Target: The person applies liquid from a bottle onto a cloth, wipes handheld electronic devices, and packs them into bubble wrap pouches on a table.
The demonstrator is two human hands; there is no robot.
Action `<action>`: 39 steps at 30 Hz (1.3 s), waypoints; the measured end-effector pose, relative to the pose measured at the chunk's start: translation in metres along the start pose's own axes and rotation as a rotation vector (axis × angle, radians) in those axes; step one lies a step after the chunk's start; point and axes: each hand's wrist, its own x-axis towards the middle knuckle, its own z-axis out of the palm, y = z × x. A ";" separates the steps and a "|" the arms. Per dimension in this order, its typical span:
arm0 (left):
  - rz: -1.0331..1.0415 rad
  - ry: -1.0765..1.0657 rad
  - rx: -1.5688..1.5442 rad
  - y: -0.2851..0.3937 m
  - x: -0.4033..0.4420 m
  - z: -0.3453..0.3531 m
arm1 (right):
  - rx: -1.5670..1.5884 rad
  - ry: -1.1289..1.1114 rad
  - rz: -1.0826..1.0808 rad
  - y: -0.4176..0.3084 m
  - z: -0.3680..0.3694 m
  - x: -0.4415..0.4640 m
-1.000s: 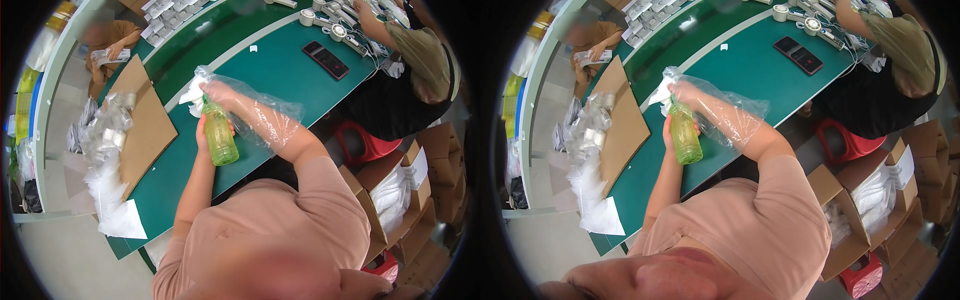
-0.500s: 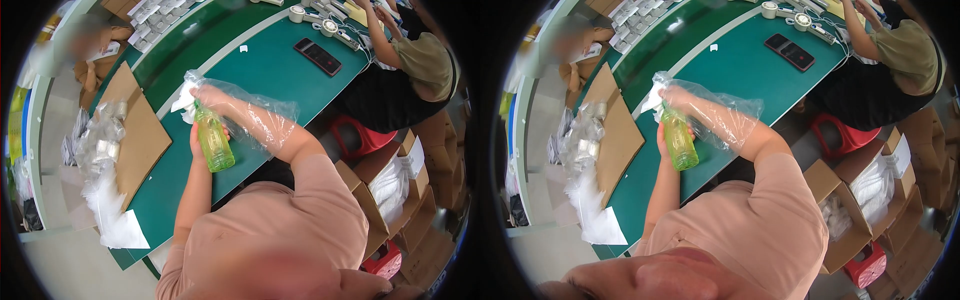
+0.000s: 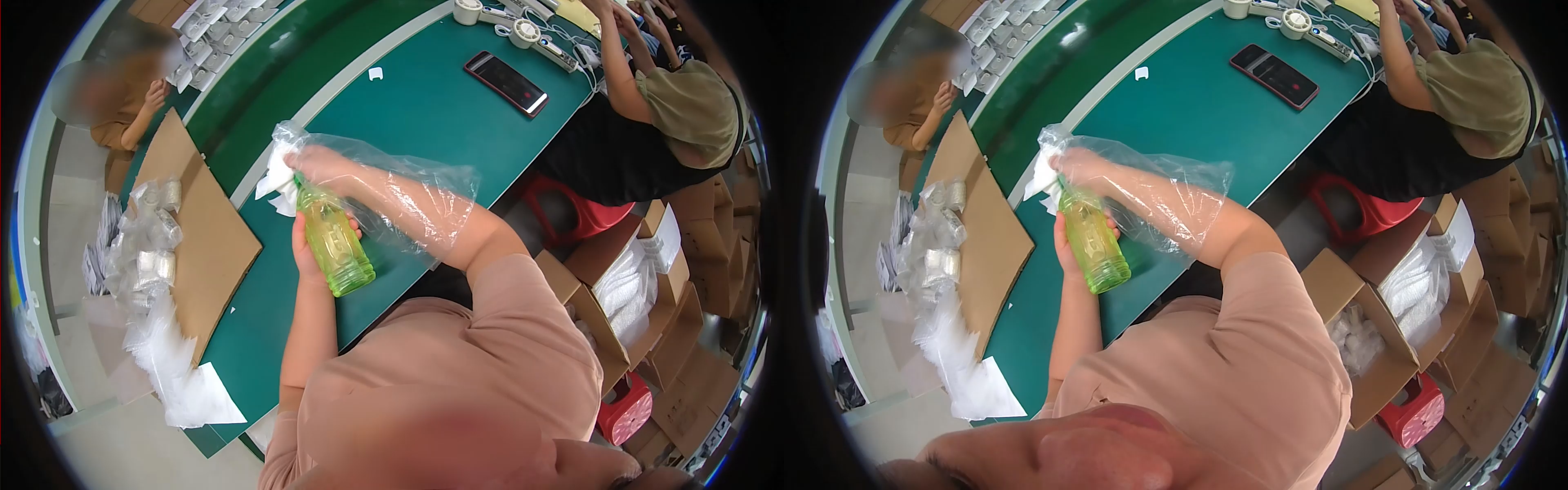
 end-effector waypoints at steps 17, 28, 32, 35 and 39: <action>0.031 -0.038 0.060 -0.001 -0.001 -0.004 | -0.004 -0.002 -0.048 0.003 0.005 0.004; 0.020 -0.010 0.046 -0.002 -0.001 -0.003 | -0.147 0.033 -0.049 -0.003 0.001 -0.001; 0.023 0.006 0.078 -0.001 -0.001 -0.004 | -0.044 0.014 -0.036 0.000 0.000 0.002; -0.009 -0.033 0.064 0.000 0.001 -0.008 | -0.106 0.139 -0.044 -0.014 -0.005 -0.006; -0.028 -0.028 0.116 -0.004 0.000 -0.009 | 0.573 0.456 -0.130 -0.016 -0.032 0.015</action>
